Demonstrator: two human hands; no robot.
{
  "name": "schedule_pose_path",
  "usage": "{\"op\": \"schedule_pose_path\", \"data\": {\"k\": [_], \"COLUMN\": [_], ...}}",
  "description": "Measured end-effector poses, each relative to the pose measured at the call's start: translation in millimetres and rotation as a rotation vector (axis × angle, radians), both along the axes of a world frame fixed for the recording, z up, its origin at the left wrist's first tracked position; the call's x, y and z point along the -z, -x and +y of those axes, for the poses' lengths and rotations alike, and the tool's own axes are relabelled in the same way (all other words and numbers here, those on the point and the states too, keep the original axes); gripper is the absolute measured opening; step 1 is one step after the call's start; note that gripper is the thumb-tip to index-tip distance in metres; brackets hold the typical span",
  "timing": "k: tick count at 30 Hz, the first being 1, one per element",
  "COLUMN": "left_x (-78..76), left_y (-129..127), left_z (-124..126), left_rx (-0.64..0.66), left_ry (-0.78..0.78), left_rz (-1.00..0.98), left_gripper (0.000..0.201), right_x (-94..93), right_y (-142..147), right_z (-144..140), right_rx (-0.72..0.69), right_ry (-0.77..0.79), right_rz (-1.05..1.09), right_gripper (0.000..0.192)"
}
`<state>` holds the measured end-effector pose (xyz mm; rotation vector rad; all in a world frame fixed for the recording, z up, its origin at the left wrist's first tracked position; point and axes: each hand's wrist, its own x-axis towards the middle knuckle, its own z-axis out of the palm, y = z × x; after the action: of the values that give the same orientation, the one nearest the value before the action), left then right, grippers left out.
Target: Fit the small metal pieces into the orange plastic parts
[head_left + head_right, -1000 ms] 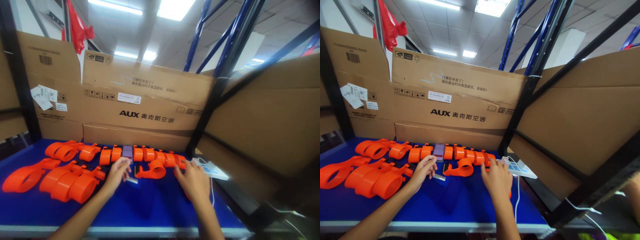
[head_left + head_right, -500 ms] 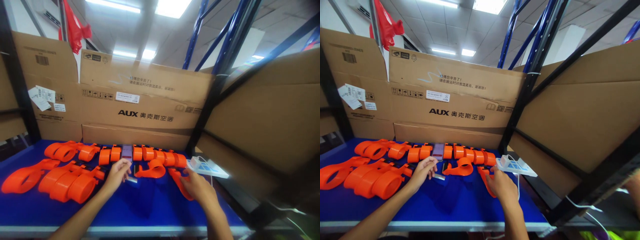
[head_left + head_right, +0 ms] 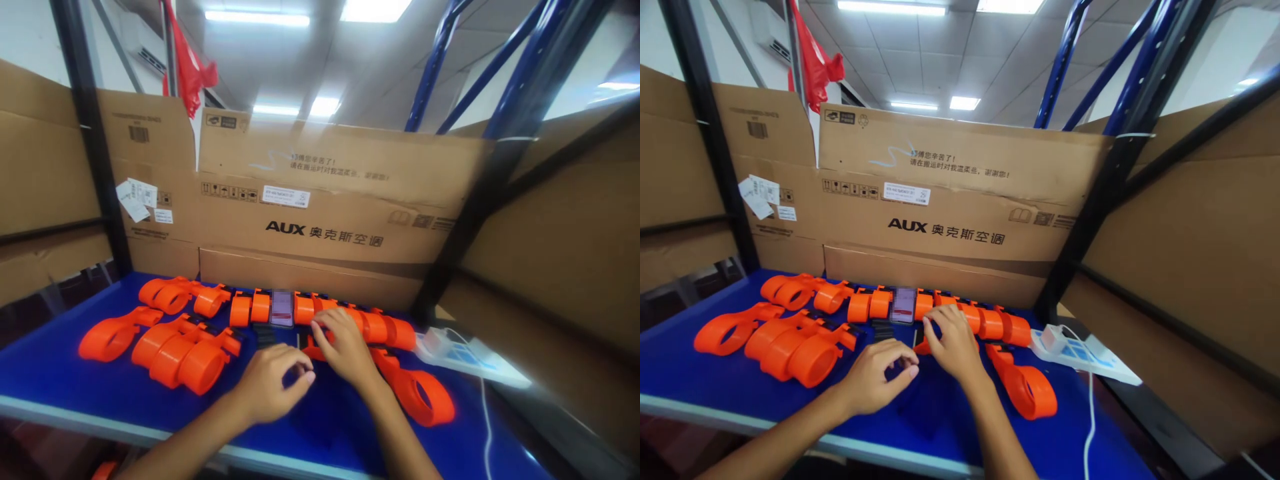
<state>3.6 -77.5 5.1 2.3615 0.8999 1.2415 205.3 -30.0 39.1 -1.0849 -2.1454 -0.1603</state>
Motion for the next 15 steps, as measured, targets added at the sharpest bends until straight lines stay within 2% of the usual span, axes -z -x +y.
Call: {"op": "schedule_pose_path", "data": {"k": [2,4,6,8,10,12,14,15], "left_x": [-13.9,-28.4,-40.5,-47.3,-46.5,-37.5,-22.0,-13.3], "left_y": [18,51,99,158,220,275,315,328], "left_z": [-8,-6,5,20,31,36,34,32], "left_rx": [-0.036,-0.116,-0.281,-0.521,-0.751,-0.962,-1.097,-1.09], "left_ry": [-0.116,-0.194,-0.227,-0.219,-0.168,-0.084,0.016,0.071], "left_rz": [0.109,0.185,0.215,0.238,0.337,0.423,0.389,0.325], "left_gripper": [0.016,0.018,0.02,0.025,0.034,0.045,0.051,0.053], "right_x": [1.8,4.7,8.3,11.4,13.3,13.7,13.6,13.6], "right_y": [6,6,4,1,-1,-1,1,2], "right_z": [10,16,20,21,23,23,24,24], "right_rx": [-0.055,-0.087,-0.102,-0.113,-0.12,-0.122,-0.12,-0.121], "right_ry": [0.003,-0.007,-0.026,-0.037,-0.039,-0.041,-0.045,-0.046], "right_rz": [-0.002,0.019,0.056,0.096,0.13,0.154,0.168,0.176], "right_gripper": [0.02,0.02,0.021,0.021,0.021,0.021,0.021,0.02]}}
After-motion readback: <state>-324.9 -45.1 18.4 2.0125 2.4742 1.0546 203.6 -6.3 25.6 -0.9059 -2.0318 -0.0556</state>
